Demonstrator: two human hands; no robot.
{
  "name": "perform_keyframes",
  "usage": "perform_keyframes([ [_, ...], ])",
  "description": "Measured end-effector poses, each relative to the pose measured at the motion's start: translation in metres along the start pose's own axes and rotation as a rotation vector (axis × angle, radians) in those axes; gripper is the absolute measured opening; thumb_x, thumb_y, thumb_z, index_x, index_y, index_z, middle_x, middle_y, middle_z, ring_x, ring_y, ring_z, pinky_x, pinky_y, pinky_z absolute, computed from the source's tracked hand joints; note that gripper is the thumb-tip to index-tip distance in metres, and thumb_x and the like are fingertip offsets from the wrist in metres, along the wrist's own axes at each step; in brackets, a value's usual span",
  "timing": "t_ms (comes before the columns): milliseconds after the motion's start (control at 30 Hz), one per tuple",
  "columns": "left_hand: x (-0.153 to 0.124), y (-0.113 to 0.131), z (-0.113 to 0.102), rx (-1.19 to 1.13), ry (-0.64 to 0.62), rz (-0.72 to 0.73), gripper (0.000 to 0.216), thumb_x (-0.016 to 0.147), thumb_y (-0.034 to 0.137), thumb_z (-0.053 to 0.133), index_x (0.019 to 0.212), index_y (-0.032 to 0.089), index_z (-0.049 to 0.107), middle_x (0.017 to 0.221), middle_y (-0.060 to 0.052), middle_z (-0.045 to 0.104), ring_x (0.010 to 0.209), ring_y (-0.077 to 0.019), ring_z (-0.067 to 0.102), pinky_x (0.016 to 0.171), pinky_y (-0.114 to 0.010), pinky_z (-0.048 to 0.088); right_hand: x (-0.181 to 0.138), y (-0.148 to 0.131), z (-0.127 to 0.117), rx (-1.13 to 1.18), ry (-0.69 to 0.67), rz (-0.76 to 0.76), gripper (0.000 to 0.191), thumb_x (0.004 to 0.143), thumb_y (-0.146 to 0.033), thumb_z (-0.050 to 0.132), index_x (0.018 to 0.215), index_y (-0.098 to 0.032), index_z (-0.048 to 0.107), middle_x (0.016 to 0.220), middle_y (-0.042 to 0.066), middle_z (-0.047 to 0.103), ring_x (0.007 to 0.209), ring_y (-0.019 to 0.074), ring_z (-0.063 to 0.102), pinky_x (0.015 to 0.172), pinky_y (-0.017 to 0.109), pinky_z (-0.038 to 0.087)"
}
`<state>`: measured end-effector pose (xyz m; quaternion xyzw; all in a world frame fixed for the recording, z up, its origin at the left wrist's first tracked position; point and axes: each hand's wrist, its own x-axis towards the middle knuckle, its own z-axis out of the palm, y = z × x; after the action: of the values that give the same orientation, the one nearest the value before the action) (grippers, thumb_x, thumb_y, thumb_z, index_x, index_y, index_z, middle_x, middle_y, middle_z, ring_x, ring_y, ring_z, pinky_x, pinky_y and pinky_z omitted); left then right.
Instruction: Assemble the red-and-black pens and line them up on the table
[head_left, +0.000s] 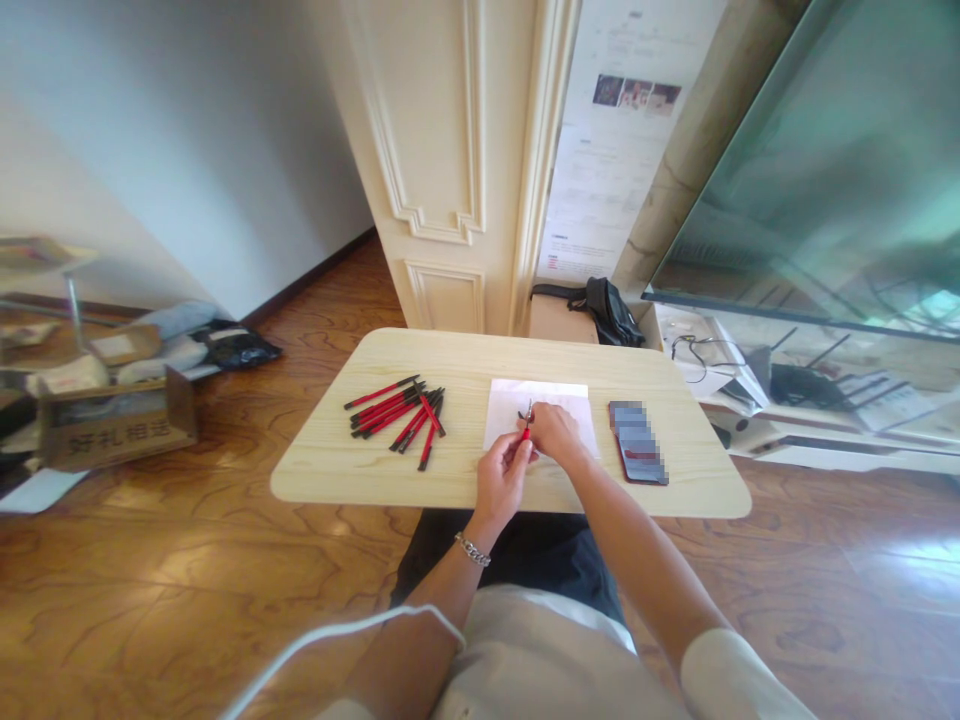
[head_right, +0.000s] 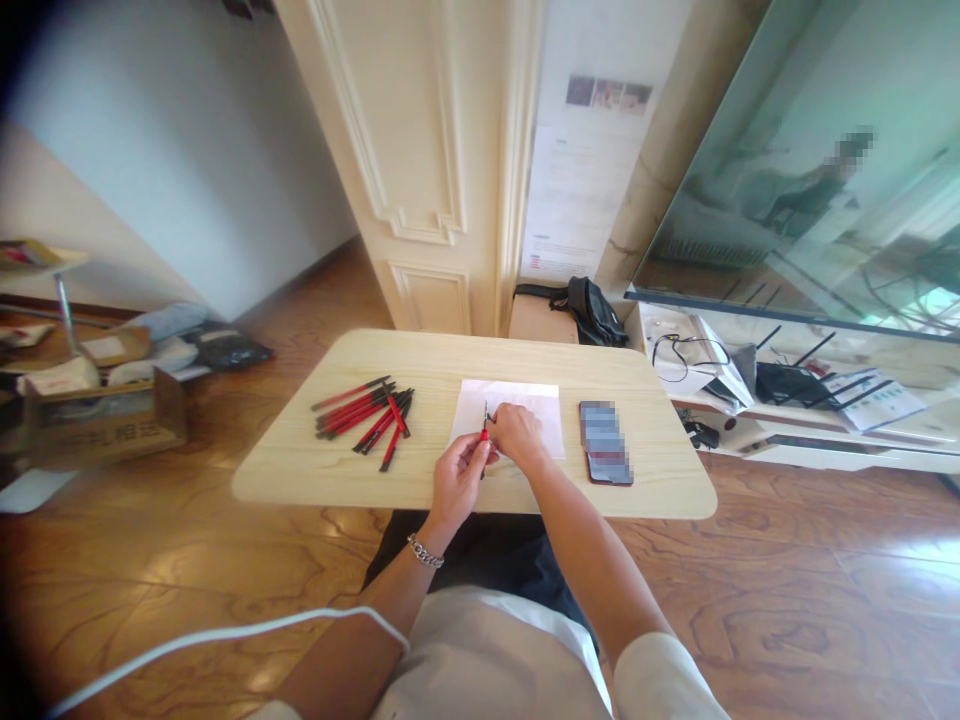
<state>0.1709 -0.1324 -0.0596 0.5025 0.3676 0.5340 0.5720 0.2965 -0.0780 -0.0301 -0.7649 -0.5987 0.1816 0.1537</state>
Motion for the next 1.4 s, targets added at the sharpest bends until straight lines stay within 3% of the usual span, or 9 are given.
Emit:
perform_keyframes([
  [133,-0.001,0.0,0.0,0.022,0.006,-0.016,0.034,0.081,0.043,0.062,0.1,0.015,0.062,0.086,-0.007,0.069,0.075,-0.0169,0.068,0.074,-0.03,0.055,0.008,0.015,-0.004,0.371,0.053,-0.048,0.021,0.075,-0.038,0.059,0.075,-0.018,0.064,0.072,0.006,0.067,0.068,0.018,0.06,0.06,0.028,0.041],
  [233,-0.002,-0.002,0.0,0.037,-0.005,-0.004,0.033,0.082,0.042,0.062,0.1,0.015,0.061,0.085,-0.007,0.069,0.075,-0.0162,0.068,0.073,-0.029,0.054,0.007,0.025,-0.02,0.756,0.072,-0.119,0.03,0.075,-0.038,0.058,0.093,-0.015,0.063,0.067,0.001,0.062,0.059,0.0129,0.055,0.054,0.024,0.04],
  [333,-0.001,-0.004,0.0,0.058,-0.018,0.016,0.031,0.083,0.041,0.061,0.099,0.015,0.061,0.083,-0.006,0.068,0.075,-0.0155,0.067,0.073,-0.028,0.053,-0.001,0.023,-0.042,0.935,0.11,-0.222,0.042,0.077,-0.04,0.058,0.109,-0.014,0.06,0.066,-0.001,0.059,0.055,0.0103,0.05,0.052,0.023,0.039],
  [467,0.0,-0.006,0.0,0.092,-0.015,0.02,0.032,0.082,0.043,0.061,0.099,0.016,0.062,0.081,-0.006,0.069,0.073,-0.0153,0.066,0.072,-0.028,0.053,-0.011,0.008,-0.062,0.975,0.207,-0.307,0.041,0.078,-0.042,0.059,0.11,-0.016,0.058,0.069,0.0,0.06,0.057,0.0106,0.05,0.053,0.023,0.04],
  [667,0.0,-0.006,-0.001,0.113,-0.017,0.028,0.031,0.083,0.043,0.06,0.099,0.017,0.062,0.082,-0.005,0.069,0.074,-0.0158,0.066,0.072,-0.029,0.053,-0.013,-0.005,-0.059,0.948,0.38,-0.297,0.038,0.079,-0.041,0.059,0.11,-0.019,0.053,0.074,0.001,0.062,0.065,0.0131,0.055,0.056,0.024,0.042],
  [933,-0.001,-0.007,-0.001,0.124,-0.027,0.026,0.029,0.084,0.042,0.059,0.099,0.017,0.062,0.082,-0.006,0.069,0.075,-0.0161,0.066,0.073,-0.029,0.053,-0.025,-0.005,-0.061,0.88,0.336,-0.301,0.037,0.08,-0.041,0.058,0.11,-0.02,0.054,0.077,0.002,0.063,0.066,0.0138,0.056,0.055,0.024,0.04],
  [1400,0.0,-0.002,-0.001,0.18,-0.043,0.05,0.03,0.085,0.042,0.057,0.099,0.016,0.063,0.08,-0.005,0.068,0.072,-0.0151,0.065,0.069,-0.026,0.051,-0.031,-0.006,-0.065,0.811,0.378,-0.328,0.034,0.082,-0.038,0.057,0.11,-0.02,0.055,0.081,0.003,0.064,0.067,0.0135,0.056,0.056,0.024,0.04],
])
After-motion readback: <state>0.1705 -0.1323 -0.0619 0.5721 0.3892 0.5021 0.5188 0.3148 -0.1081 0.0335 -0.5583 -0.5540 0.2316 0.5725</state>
